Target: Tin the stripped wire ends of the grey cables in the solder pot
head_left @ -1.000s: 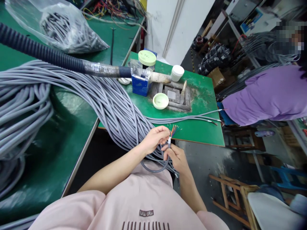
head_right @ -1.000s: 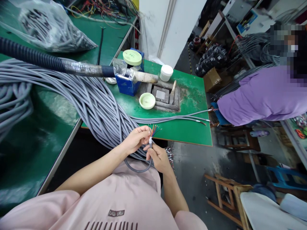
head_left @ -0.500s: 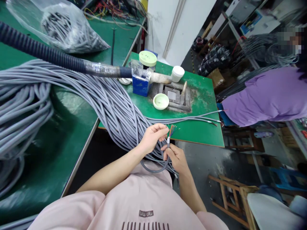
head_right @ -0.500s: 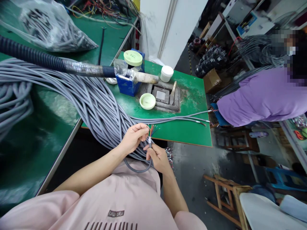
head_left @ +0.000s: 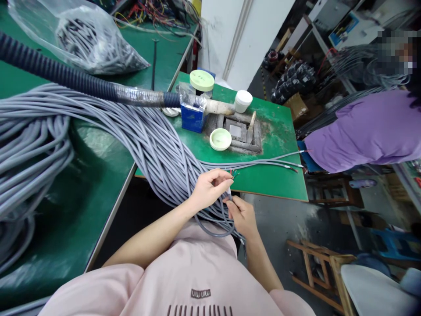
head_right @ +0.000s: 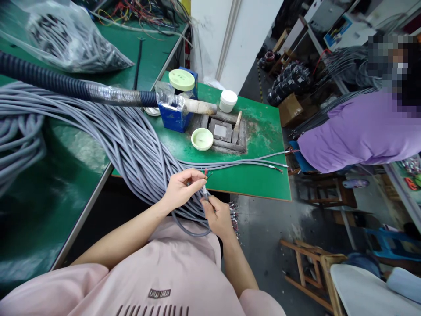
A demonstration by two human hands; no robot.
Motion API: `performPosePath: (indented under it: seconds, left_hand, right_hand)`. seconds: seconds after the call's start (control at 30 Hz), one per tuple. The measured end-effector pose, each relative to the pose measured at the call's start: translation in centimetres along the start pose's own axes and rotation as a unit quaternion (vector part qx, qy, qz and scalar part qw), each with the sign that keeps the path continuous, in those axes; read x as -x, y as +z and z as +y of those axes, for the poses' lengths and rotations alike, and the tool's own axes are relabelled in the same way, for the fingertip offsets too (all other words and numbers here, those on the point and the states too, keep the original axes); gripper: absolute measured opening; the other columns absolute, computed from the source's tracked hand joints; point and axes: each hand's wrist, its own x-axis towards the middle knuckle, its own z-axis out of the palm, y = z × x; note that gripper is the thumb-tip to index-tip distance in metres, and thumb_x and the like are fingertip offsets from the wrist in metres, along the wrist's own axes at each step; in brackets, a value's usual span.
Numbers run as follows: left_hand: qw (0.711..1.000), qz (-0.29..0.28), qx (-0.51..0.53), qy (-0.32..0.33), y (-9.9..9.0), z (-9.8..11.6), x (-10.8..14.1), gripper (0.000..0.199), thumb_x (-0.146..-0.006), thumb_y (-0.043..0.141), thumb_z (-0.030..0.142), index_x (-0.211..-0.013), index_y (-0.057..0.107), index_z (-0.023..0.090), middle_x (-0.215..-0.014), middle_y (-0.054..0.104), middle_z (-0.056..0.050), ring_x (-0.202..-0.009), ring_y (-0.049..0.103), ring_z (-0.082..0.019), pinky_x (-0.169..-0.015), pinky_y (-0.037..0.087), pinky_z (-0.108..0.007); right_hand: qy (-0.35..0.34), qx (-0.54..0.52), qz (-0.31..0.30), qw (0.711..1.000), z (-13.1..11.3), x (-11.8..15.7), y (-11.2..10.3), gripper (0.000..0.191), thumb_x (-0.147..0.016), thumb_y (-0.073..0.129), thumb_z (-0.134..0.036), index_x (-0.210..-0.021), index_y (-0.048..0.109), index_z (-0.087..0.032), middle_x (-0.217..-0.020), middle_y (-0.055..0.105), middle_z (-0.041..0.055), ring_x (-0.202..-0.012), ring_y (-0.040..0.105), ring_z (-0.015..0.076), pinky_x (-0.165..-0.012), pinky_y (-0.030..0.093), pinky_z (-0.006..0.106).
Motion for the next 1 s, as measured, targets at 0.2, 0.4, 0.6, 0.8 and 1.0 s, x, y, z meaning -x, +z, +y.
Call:
performPosePath:
  seconds: [0.2,0.4,0.6,0.8,1.0]
  left_hand:
    - [0.998,-0.019,-0.067,0.007,-0.7,-0.4,-0.7,0.014,-0.074,0.07,0.029,-0.079,0.073,0.016,-0.071,0.067,-0.003,-0.056,0.05,-0.009,-0.055,0.039,-0.021]
    - [0.987,-0.059,-0.136,0.057,-1.3,0.2,-0.9,0.012,-0.074,0.072,0.026,-0.08,0.072,0.016,-0.06,0.058,0.001,-0.05,0.045,-0.007,-0.051,0.037,-0.02]
    - [0.916,-0.078,-0.239,0.314,-0.7,0.2,-0.2,0.008,-0.086,0.061,0.02,-0.084,0.067,0.015,-0.068,0.063,-0.001,-0.063,0.055,-0.01,-0.063,0.045,-0.022]
    - [0.865,-0.05,-0.254,0.43,0.7,-0.4,1.2,0.011,-0.091,0.054,0.019,-0.093,0.064,0.017,-0.065,0.06,0.0,-0.059,0.053,-0.01,-0.056,0.042,-0.021]
    - [0.884,-0.082,-0.175,0.425,1.2,-0.4,1.9,0.014,-0.091,0.053,0.022,-0.089,0.066,0.016,-0.063,0.06,0.0,-0.056,0.052,-0.008,-0.056,0.043,-0.02]
  right_hand:
    - [-0.05,0.074,-0.005,0.996,0.5,-0.2,0.0,0.028,-0.095,0.042,-0.034,-0.091,0.064,-0.018,-0.051,0.051,-0.0021,-0.051,0.051,0.0132,-0.053,0.038,0.024]
    - [-0.059,0.095,-0.009,0.994,0.4,0.1,-0.1,0.027,-0.093,0.044,-0.034,-0.088,0.065,-0.018,-0.059,0.058,0.0011,-0.054,0.054,0.0136,-0.054,0.039,0.024]
    - [0.09,-0.277,-0.076,0.954,0.0,-0.1,-0.1,0.034,-0.084,0.057,-0.05,-0.094,0.062,-0.019,-0.051,0.054,-0.004,-0.039,0.043,0.0095,-0.041,0.039,0.022]
    - [0.084,-0.49,-0.068,0.865,-0.2,-0.9,-0.4,0.036,-0.074,0.069,-0.051,-0.09,0.065,-0.019,-0.046,0.046,-0.0058,-0.036,0.035,0.0074,-0.036,0.038,0.021]
    - [0.041,-0.493,-0.065,0.867,-1.0,-1.4,-1.0,0.038,-0.075,0.068,-0.052,-0.095,0.07,-0.02,-0.033,0.037,-0.01,-0.026,0.024,0.0049,-0.031,0.03,0.018]
